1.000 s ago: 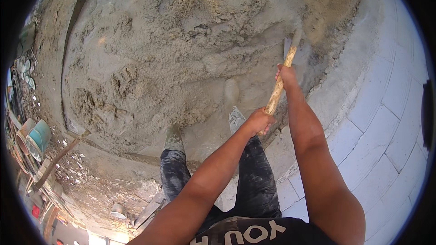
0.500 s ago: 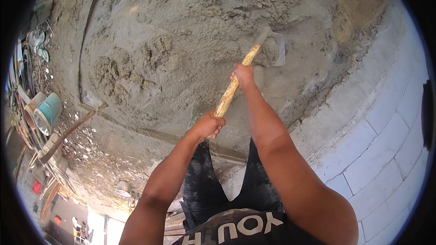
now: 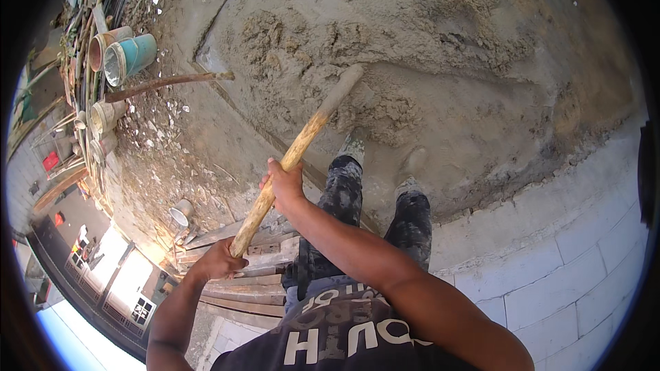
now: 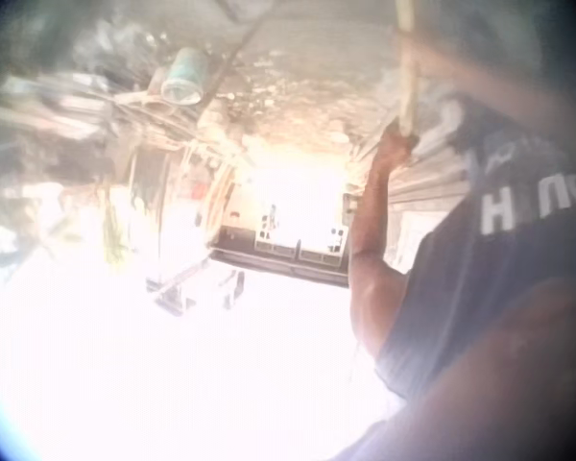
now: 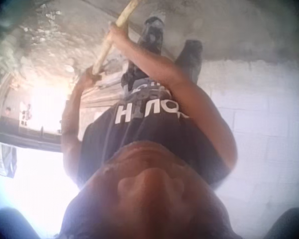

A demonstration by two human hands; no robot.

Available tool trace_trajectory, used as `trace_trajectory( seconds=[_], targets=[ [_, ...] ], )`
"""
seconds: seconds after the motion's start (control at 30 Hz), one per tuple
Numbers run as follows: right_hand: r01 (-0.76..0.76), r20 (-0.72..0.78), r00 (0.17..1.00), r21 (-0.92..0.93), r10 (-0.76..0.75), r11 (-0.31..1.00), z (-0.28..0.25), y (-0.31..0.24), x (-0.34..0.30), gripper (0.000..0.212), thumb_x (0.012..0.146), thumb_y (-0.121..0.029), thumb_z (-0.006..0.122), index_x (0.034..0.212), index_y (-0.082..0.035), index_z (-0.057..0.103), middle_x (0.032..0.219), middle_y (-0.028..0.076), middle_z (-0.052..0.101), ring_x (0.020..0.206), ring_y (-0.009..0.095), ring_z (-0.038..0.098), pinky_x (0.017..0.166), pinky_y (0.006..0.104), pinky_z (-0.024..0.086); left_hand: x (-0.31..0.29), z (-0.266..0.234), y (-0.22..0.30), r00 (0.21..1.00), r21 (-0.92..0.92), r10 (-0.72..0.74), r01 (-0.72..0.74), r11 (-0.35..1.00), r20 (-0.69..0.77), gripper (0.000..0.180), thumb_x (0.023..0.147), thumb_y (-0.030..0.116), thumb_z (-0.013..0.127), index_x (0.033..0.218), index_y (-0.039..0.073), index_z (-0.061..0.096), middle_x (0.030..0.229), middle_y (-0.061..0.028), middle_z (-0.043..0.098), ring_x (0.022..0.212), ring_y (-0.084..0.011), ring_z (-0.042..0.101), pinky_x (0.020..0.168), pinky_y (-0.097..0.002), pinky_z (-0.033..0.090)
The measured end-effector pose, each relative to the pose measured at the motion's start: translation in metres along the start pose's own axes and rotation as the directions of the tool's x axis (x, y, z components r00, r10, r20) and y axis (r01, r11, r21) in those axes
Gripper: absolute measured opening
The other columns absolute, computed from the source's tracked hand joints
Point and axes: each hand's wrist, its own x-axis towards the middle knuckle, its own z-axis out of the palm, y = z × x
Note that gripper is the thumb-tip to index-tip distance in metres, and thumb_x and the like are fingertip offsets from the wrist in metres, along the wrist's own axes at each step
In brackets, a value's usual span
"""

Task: The person pours water and wet concrete from several buckets onto a pile of sand and cement, then mixes the materials using a hoe.

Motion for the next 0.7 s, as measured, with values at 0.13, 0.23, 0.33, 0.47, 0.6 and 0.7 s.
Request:
trace_trajectory(
  seconds=[0.13,0.23,0.33,0.47,0.6,0.7],
  targets=[
    [0.151,-0.047,0.988,0.03,-0.15,0.988,-0.074,-0.031,-0.035,0.037,0.093,-0.015,0.068,0.109,-0.012,0.035,0.081,0.007,0.05,0.059,0.019,0.055,0.05,0.0373,0.051,0.018,0.071,0.021,0.997,0.156,0.079,-0.075,0.985,-0.019,0.03,0.08,0.011,0.071,0.107,0.003,0.061,0.077,-0.0046,0.063,0.062,-0.0144,0.057,0.06,-0.0318,0.047],
    [0.307,-0.134,0.939,-0.092,-0.317,0.947,-0.189,-0.124,-0.047,0.021,0.095,-0.013,0.064,0.098,-0.006,0.044,0.075,0.005,0.05,0.055,0.017,0.054,0.048,0.0342,0.05,0.074,0.19,0.038,0.94,0.113,0.336,-0.34,0.934,0.049,0.039,0.081,0.014,0.073,0.114,0.002,0.059,0.071,-0.0048,0.061,0.054,-0.0138,0.057,0.052,-0.0313,0.046],
    [0.391,-0.206,0.874,-0.236,-0.439,0.89,-0.337,-0.235,-0.062,0.015,0.095,-0.014,0.062,0.09,-0.008,0.049,0.073,0.002,0.051,0.059,0.015,0.052,0.052,0.0325,0.05,0.102,0.314,0.119,0.888,0.075,0.394,-0.421,0.904,0.236,0.039,0.08,0.019,0.074,0.109,-0.001,0.058,0.069,-0.0084,0.061,0.053,-0.018,0.06,0.05,-0.0335,0.048],
    [0.356,-0.3,0.85,-0.277,-0.433,0.892,-0.458,-0.314,-0.091,0.017,0.095,-0.015,0.061,0.083,-0.009,0.051,0.067,0.002,0.05,0.055,0.015,0.051,0.051,0.03,0.049,0.111,0.423,0.165,0.844,-0.025,0.422,-0.439,0.898,0.33,0.038,0.076,0.015,0.07,0.107,-0.005,0.058,0.071,-0.0111,0.063,0.054,-0.02,0.062,0.044,-0.0356,0.05],
    [0.348,-0.42,0.802,-0.248,-0.425,0.904,-0.536,-0.336,-0.106,0.015,0.093,-0.014,0.061,0.083,-0.008,0.051,0.065,0.002,0.05,0.054,0.015,0.052,0.051,0.0307,0.05,0.153,0.48,0.178,0.811,-0.018,0.362,-0.399,0.917,0.46,0.04,0.074,0.011,0.069,0.109,-0.003,0.058,0.067,-0.0073,0.059,0.051,-0.0177,0.058,0.04,-0.0347,0.049],
    [0.354,-0.516,0.758,-0.189,-0.399,0.916,-0.559,-0.323,-0.081,0.014,0.09,-0.01,0.06,0.079,-0.007,0.051,0.065,0.003,0.05,0.053,0.016,0.051,0.05,0.0319,0.05,0.199,0.485,0.171,0.794,-0.02,0.338,-0.381,0.924,0.506,0.037,0.073,0.011,0.068,0.108,-0.001,0.058,0.066,-0.0048,0.056,0.051,-0.0154,0.057,0.04,-0.034,0.048]
  ],
)
